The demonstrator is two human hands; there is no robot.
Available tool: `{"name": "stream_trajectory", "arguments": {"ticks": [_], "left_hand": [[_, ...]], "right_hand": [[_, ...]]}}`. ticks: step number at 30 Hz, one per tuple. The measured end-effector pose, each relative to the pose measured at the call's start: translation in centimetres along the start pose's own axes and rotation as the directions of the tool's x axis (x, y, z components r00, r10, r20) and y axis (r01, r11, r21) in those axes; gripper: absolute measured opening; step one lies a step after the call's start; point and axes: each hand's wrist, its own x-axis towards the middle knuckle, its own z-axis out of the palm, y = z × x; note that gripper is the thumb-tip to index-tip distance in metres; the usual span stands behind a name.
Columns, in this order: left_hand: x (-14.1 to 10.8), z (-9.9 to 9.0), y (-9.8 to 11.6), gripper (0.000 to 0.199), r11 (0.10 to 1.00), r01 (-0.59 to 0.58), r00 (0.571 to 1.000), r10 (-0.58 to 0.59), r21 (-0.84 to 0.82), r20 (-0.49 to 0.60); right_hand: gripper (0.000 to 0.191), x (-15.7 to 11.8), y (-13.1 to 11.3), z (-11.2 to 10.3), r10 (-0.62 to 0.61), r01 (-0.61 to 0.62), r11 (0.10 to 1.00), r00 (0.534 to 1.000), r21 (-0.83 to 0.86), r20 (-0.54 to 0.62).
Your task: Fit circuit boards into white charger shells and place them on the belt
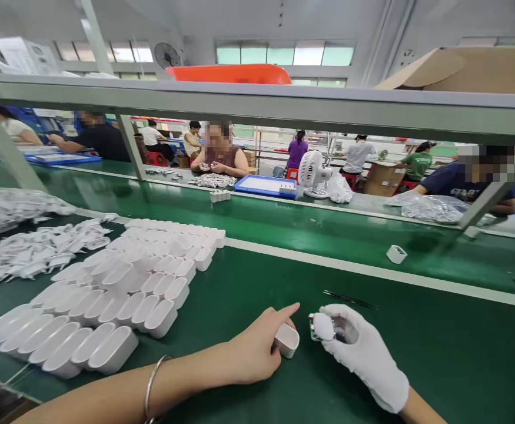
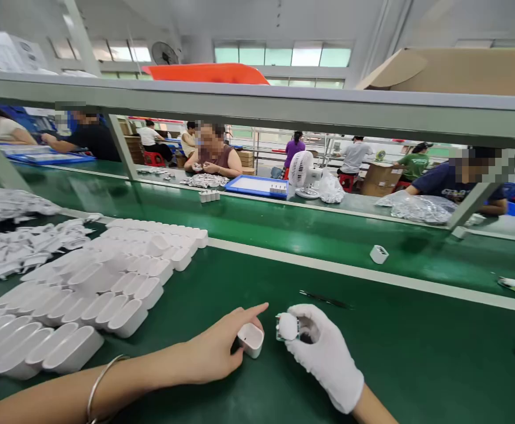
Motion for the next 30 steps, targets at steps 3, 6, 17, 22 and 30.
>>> {"name": "stream_trajectory", "arguments": {"ticks": [3,6,17,22,30], "left_hand": [[0.6,1.2,-0.4,0.091,0.984,0.178,0.978,-0.178,-0.009,-0.111],[0.7,1.8,-0.7,0.096,0.932,0.361,0.894,-0.354,-0.027,-0.276],[0.6,2.2,-1.5,0.072,0.985,0.124,0.956,-0.152,-0.123,-0.249],[0.0,2.3,0.3,0.063,0.999,0.003,0.996,-0.007,-0.053,-0.088],[-0.1,1.9,0.1,0.062,0.975,0.133,0.986,-0.149,-0.176,-0.078]], "right_hand": [[0.027,-0.2,0.6,0.7,-0.112,0.113,0.994,0.992,0.010,-0.059],[0.026,-0.3,0.5,1.3,-0.115,0.120,0.991,0.991,0.066,-0.068],[0.036,-2.3,-0.7,2.0,-0.040,0.031,0.969,0.999,0.244,0.036],[0.028,-2.6,-0.9,0.8,-0.302,0.302,0.953,0.951,0.011,0.068],[0.038,-2.4,-0.8,0.8,-0.417,0.423,0.904,0.905,-0.068,0.087]]}}
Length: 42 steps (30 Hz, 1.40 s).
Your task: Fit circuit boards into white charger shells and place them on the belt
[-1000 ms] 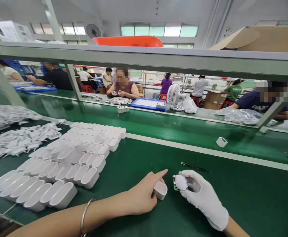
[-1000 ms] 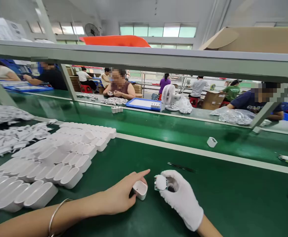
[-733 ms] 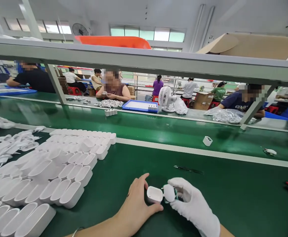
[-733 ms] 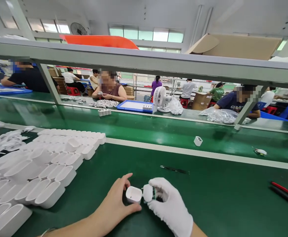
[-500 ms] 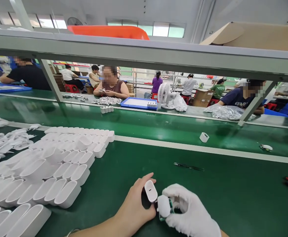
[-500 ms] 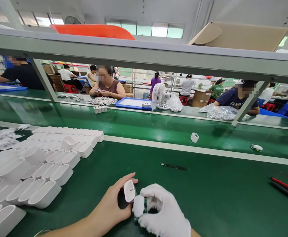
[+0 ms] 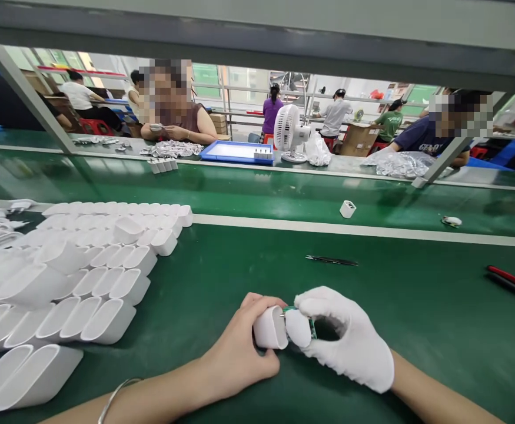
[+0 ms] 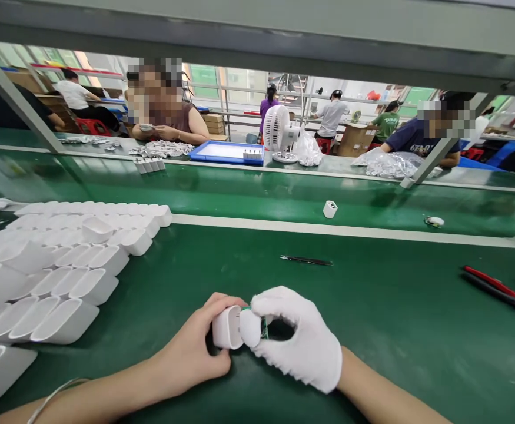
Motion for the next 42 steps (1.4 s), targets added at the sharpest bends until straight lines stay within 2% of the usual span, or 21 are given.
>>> {"name": "stream_trajectory", "arguments": {"ticks": [5,8,10,13,15,18,22,27,30,32,35,37,40,42], "left_hand": [[0.3,-0.2,0.2,0.069,0.999,-0.017,1.000,0.017,-0.033,0.018],[0.3,-0.1,0.1,0.071,0.999,-0.005,0.999,0.007,-0.048,0.049],[0.2,-0.1,-0.1,0.073,0.999,0.021,0.998,-0.018,-0.045,0.067],[0.1,-0.1,-0.2,0.074,0.998,0.054,0.996,-0.053,-0.020,0.069],[0.1,-0.2,-0.2,0.076,0.997,0.071,0.995,-0.070,-0.009,0.069],[0.2,-0.3,-0.1,0.079,0.997,0.077,0.992,-0.074,-0.022,0.098],[0.2,-0.4,-0.1,0.082,0.995,0.081,0.990,-0.075,-0.053,0.116],[0.1,-0.4,-0.1,0.082,0.996,0.067,0.990,-0.057,-0.066,0.132],[0.1,-0.4,-0.2,0.083,0.995,0.071,0.988,-0.059,-0.074,0.145],[0.1,-0.3,-0.2,0.083,0.996,0.068,0.988,-0.059,-0.061,0.145],[0.1,-0.3,-0.3,0.083,0.998,0.061,0.987,-0.058,-0.018,0.148],[0.1,-0.3,-0.3,0.084,0.998,0.056,0.988,-0.054,-0.012,0.146],[0.1,-0.4,-0.3,0.084,0.996,0.066,0.988,-0.056,-0.067,0.141],[0.2,-0.4,-0.3,0.084,0.993,0.076,0.987,-0.062,-0.088,0.147]], "right_hand": [[0.042,0.3,-0.8,0.2,-0.130,0.130,0.978,0.991,-0.164,0.007],[0.030,0.6,-1.2,-0.1,-0.139,0.170,0.951,0.981,-0.258,0.136],[0.024,0.7,-1.3,-0.3,-0.141,0.191,0.950,0.968,-0.245,0.209],[0.019,0.7,-1.2,-0.3,-0.170,0.214,0.952,0.964,-0.221,0.203],[0.016,0.7,-1.1,-0.2,-0.180,0.232,0.934,0.962,-0.273,0.203],[0.013,0.9,-1.2,-0.1,-0.184,0.272,0.907,0.943,-0.321,0.278],[0.013,1.2,-1.4,0.0,-0.224,0.299,0.914,0.936,-0.275,0.273],[0.011,1.4,-1.2,0.0,-0.330,0.354,0.932,0.919,-0.082,0.217],[0.012,1.6,-1.3,0.1,-0.303,0.324,0.944,0.925,-0.061,0.230],[0.015,1.8,-1.5,0.1,-0.222,0.244,0.969,0.923,-0.032,0.315],[0.019,1.9,-1.7,0.1,-0.096,0.124,0.992,0.889,-0.033,0.447],[0.017,1.7,-1.6,0.0,-0.133,0.164,0.986,0.899,-0.040,0.417],[0.010,1.3,-1.1,-0.1,-0.259,0.292,0.952,0.929,-0.092,0.263],[0.010,1.2,-0.9,-0.1,-0.245,0.288,0.949,0.930,-0.127,0.274]]}}
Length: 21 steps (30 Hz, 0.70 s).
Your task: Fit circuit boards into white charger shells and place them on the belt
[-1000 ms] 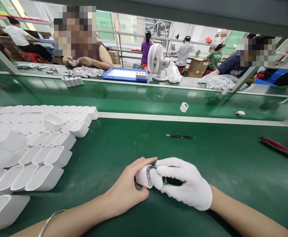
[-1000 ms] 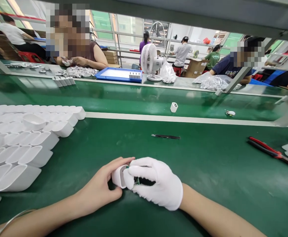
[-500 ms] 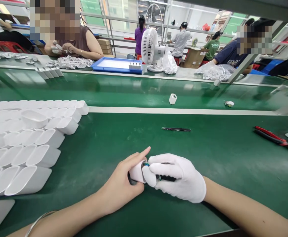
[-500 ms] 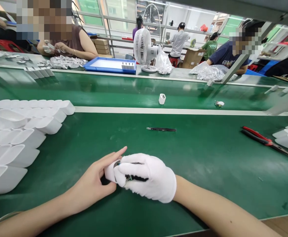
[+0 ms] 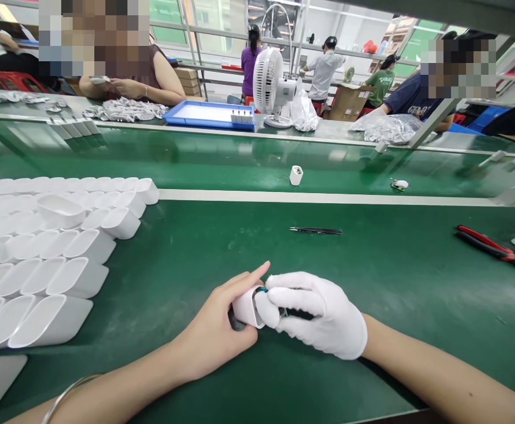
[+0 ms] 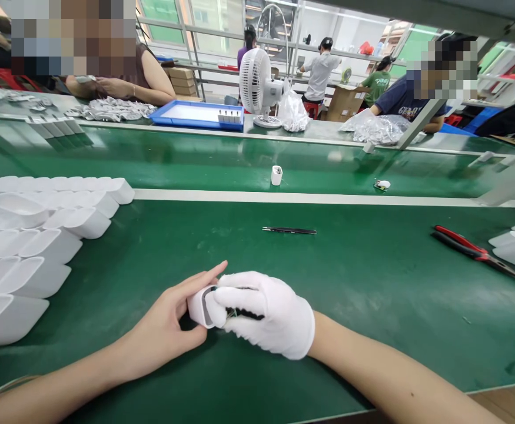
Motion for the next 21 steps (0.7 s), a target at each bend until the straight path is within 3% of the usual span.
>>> {"name": "stream_trajectory", "arguments": {"ticks": [4,7,11,13,15,18,21], "left_hand": [[0.1,0.0,0.0,0.083,1.000,-0.012,1.000,0.012,0.018,0.021],[0.1,0.0,-0.1,0.083,0.999,-0.025,1.000,0.024,0.037,0.019],[0.0,0.1,-0.5,0.079,0.998,-0.062,0.998,0.062,0.009,-0.016],[-0.1,0.1,-0.4,0.070,0.998,-0.070,0.997,0.070,0.006,-0.028],[-0.1,0.1,-0.1,0.054,0.997,-0.055,0.998,0.057,0.057,-0.036],[0.0,0.1,0.5,0.034,0.991,0.002,0.999,0.005,0.134,-0.049],[0.2,0.1,0.7,0.026,0.997,0.007,0.999,-0.003,0.076,-0.052]], "right_hand": [[0.017,0.5,-0.4,0.0,0.106,-0.104,0.994,0.975,-0.019,0.194],[0.017,0.8,-0.7,0.1,0.102,-0.084,0.992,0.972,-0.090,0.211],[0.012,0.5,-0.7,0.5,0.074,-0.024,0.935,0.989,-0.353,0.128],[0.028,0.0,-0.3,0.9,0.077,-0.019,0.903,0.990,-0.430,0.119],[0.048,-0.7,0.3,1.3,0.052,0.009,0.903,0.990,-0.429,0.131],[0.057,-1.5,1.3,2.0,-0.024,0.038,0.932,0.999,-0.360,0.042],[0.064,-1.9,1.7,2.1,0.051,-0.064,0.972,0.997,-0.228,-0.062]]}}
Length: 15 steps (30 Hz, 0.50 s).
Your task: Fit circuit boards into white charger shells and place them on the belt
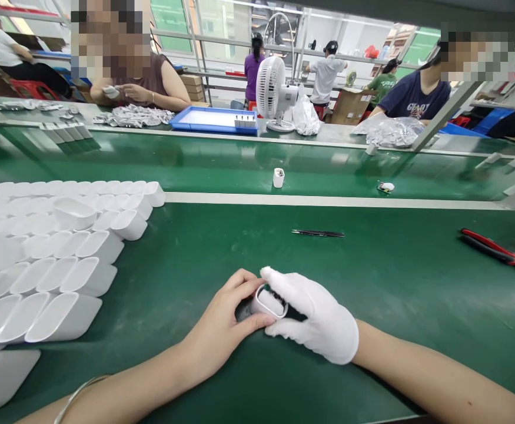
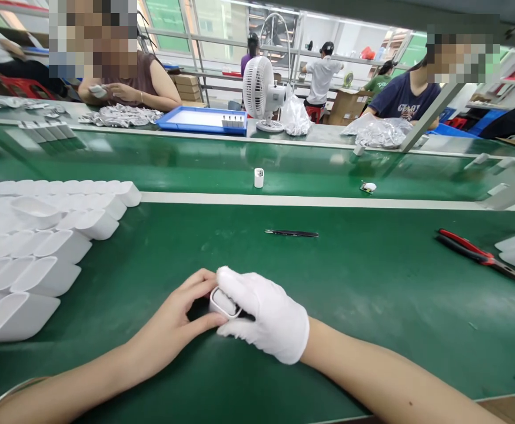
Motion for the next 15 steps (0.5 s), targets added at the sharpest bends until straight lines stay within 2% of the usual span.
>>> {"name": "stream_trajectory", "arguments": {"ticks": [1,3,6,8,10,13,15], "left_hand": [[0.1,0.0,0.0,0.025,1.000,-0.009,1.000,0.009,-0.027,-0.009],[0.1,0.1,-0.2,0.025,0.998,-0.017,0.999,0.015,-0.054,-0.037],[0.1,0.1,-0.2,0.026,0.998,-0.030,0.998,0.028,-0.051,-0.054],[0.1,0.1,-0.1,0.027,0.997,-0.057,0.997,0.055,-0.045,-0.049],[0.1,0.1,0.0,0.028,0.996,-0.074,0.997,0.073,-0.041,-0.032],[0.0,0.1,-0.2,0.030,0.998,-0.065,0.997,0.065,-0.001,-0.032],[-0.2,0.2,-0.4,0.041,0.998,-0.043,0.995,0.048,0.055,-0.087]], "right_hand": [[0.064,0.0,0.1,-0.1,0.018,-0.018,1.000,1.000,0.019,-0.009],[0.053,0.3,0.2,-0.6,-0.036,0.036,0.999,0.999,-0.011,0.004],[0.028,1.0,0.3,-1.3,-0.133,0.156,0.977,0.979,-0.148,0.155],[0.016,1.4,0.1,-1.6,-0.079,0.133,0.967,0.967,-0.216,0.243],[0.011,1.5,-0.2,-1.8,-0.040,0.091,0.978,0.964,-0.187,0.262],[0.025,1.2,-0.1,-2.2,-0.006,0.008,1.000,0.991,-0.017,0.137],[0.031,1.0,0.9,-2.8,0.117,-0.118,0.993,0.993,-0.019,-0.023]]}}
